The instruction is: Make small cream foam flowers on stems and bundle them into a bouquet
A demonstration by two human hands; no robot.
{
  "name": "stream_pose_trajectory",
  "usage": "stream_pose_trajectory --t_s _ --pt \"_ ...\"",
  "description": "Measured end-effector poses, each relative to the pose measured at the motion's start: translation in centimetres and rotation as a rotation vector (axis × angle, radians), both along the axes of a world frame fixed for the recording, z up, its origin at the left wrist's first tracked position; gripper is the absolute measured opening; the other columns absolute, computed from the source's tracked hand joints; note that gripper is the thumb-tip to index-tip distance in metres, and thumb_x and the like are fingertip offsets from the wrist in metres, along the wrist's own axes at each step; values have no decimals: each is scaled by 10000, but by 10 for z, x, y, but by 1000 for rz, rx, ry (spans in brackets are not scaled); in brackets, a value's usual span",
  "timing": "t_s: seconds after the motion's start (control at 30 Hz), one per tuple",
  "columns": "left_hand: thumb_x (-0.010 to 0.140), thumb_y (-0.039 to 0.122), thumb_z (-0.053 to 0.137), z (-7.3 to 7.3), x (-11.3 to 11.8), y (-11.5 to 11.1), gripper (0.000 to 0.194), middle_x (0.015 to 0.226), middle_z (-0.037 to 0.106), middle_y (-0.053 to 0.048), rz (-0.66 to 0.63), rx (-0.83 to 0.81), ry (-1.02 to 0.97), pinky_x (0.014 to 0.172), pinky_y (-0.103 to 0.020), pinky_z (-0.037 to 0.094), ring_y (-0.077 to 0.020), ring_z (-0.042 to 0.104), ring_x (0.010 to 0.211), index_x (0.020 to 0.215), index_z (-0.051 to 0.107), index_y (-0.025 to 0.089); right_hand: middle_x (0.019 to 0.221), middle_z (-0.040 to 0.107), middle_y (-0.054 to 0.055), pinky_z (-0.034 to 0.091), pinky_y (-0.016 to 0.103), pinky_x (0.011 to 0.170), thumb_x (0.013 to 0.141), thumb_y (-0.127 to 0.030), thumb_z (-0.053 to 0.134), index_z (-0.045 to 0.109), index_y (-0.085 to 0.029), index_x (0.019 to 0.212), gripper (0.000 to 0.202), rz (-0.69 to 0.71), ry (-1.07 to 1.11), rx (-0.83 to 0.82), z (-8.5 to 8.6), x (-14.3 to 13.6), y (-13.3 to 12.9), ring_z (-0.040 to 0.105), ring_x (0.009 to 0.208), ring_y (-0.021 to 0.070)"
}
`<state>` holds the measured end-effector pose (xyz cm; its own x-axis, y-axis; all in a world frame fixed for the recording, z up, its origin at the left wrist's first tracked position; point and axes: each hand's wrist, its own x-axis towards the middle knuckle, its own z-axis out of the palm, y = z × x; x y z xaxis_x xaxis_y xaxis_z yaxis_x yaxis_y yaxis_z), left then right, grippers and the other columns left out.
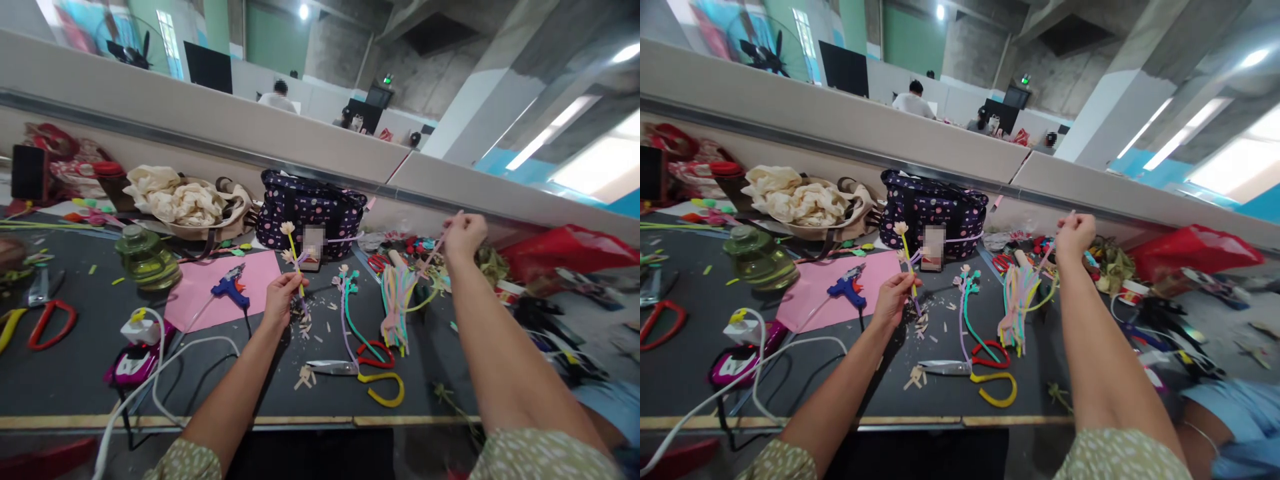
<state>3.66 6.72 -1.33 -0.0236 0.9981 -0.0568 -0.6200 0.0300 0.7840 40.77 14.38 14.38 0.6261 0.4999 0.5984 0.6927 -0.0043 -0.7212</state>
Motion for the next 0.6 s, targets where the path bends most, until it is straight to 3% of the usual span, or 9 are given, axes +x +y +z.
stream_pose_trajectory --t_s 0.2,0.37,0.47,0.6 --pt "619 337 783 1 0 0 262 674 701 -56 8 -1 3 559 -213 388 -102 585 582 770 702 138 574 565 -45 440 171 495 933 -275 377 435 -196 845 132 108 19 219 10 -13 0 528 460 83" --pt "611 338 788 2 0 0 267 682 701 -57 16 -10 20 554 -216 395 -119 601 601 773 703 143 523 530 -81 459 163 459 949 -281 366 418 -207 879 114 219 170 161 23 -20 2 517 408 74" --pt "608 325 791 2 0 1 255 678 698 -55 17 -9 9 558 -214 402 -121 603 607 762 701 143 527 543 -54 487 216 465 920 -241 423 456 -196 795 137 215 255 -5 12 -21 4 511 396 86" --pt "601 338 794 -1 0 2 278 682 698 -59 20 -18 17 554 -220 405 -130 610 613 773 701 140 548 559 -18 510 290 488 863 -199 501 491 -198 724 139 180 324 -189 -26 -24 6 560 452 132"
